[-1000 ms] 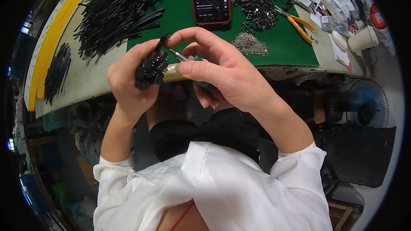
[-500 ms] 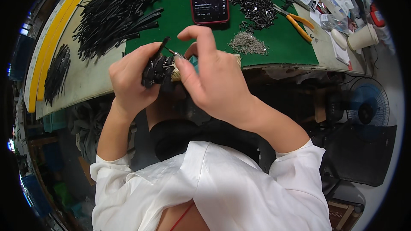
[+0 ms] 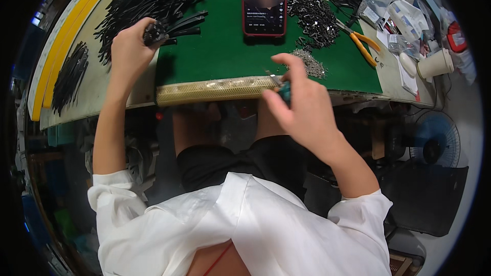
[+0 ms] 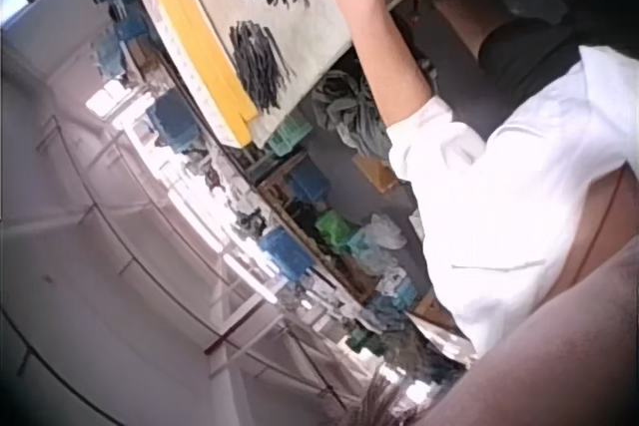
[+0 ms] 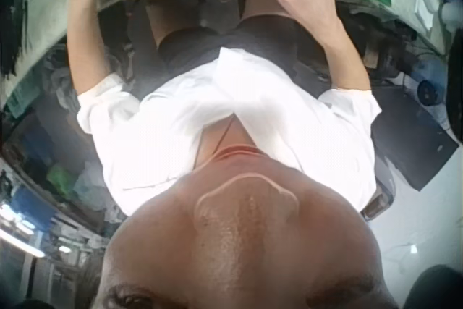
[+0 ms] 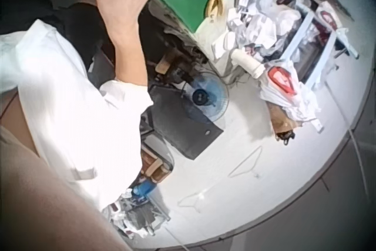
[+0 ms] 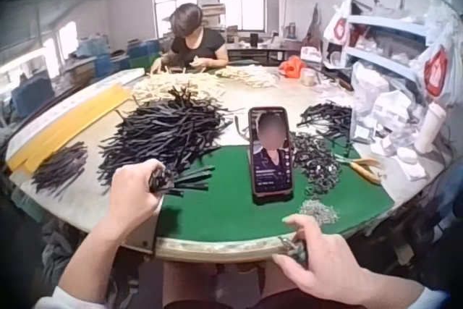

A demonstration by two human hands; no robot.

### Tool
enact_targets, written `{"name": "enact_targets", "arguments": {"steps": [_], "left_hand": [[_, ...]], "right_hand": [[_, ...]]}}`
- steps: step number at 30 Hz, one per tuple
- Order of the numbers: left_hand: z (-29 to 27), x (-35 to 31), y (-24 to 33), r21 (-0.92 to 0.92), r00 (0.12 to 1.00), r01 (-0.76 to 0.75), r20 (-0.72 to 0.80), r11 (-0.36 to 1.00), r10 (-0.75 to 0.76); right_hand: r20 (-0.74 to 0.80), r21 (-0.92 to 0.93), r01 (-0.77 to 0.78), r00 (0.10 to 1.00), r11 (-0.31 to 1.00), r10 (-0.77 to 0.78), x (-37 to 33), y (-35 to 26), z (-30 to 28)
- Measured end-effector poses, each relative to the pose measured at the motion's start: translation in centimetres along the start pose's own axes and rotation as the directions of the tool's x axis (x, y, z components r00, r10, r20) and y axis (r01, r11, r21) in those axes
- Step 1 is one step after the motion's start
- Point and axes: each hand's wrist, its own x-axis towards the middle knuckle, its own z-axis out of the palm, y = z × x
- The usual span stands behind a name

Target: The person repeatedly picks up black cable segments and small metal connectors from a green workbench, inserts the connectors into the cable ends, and places the assembled units back on the table. The process is continuous and repetitive throughout the clip.

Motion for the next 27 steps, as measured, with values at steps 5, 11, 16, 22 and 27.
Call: {"name": "enact_targets", "arguments": {"steps": [5,11,16,22,27], "left_hand": [[0.1,1.5,-2.0,0.136,0.975,-0.197,0.133,0.971,0.179],[0.5,1.6,-3.7,0.194,0.901,-0.338,0.348,0.921,0.258],[0.2,1.5,-3.3,-0.007,0.919,-0.301,0.265,0.953,0.292],[-0.5,1.5,-2.6,-0.227,0.964,-0.174,0.162,0.958,0.213],[-1.1,0.5,0.7,-0.443,0.974,-0.133,0.109,0.887,0.200]], "right_hand": [[-0.082,-0.001,-0.096,0.992,0.995,0.096,-0.2,1.9,-2.3],[-0.096,-0.007,-0.154,0.984,0.988,0.153,0.0,3.1,-3.7],[-0.055,-0.110,-0.140,0.989,0.984,0.134,0.1,4.5,-4.4],[0.288,-0.220,0.034,0.957,0.975,0.032,0.9,4.0,-5.0],[0.373,-0.320,0.066,0.926,0.945,0.061,1.7,4.0,-5.0]]}}
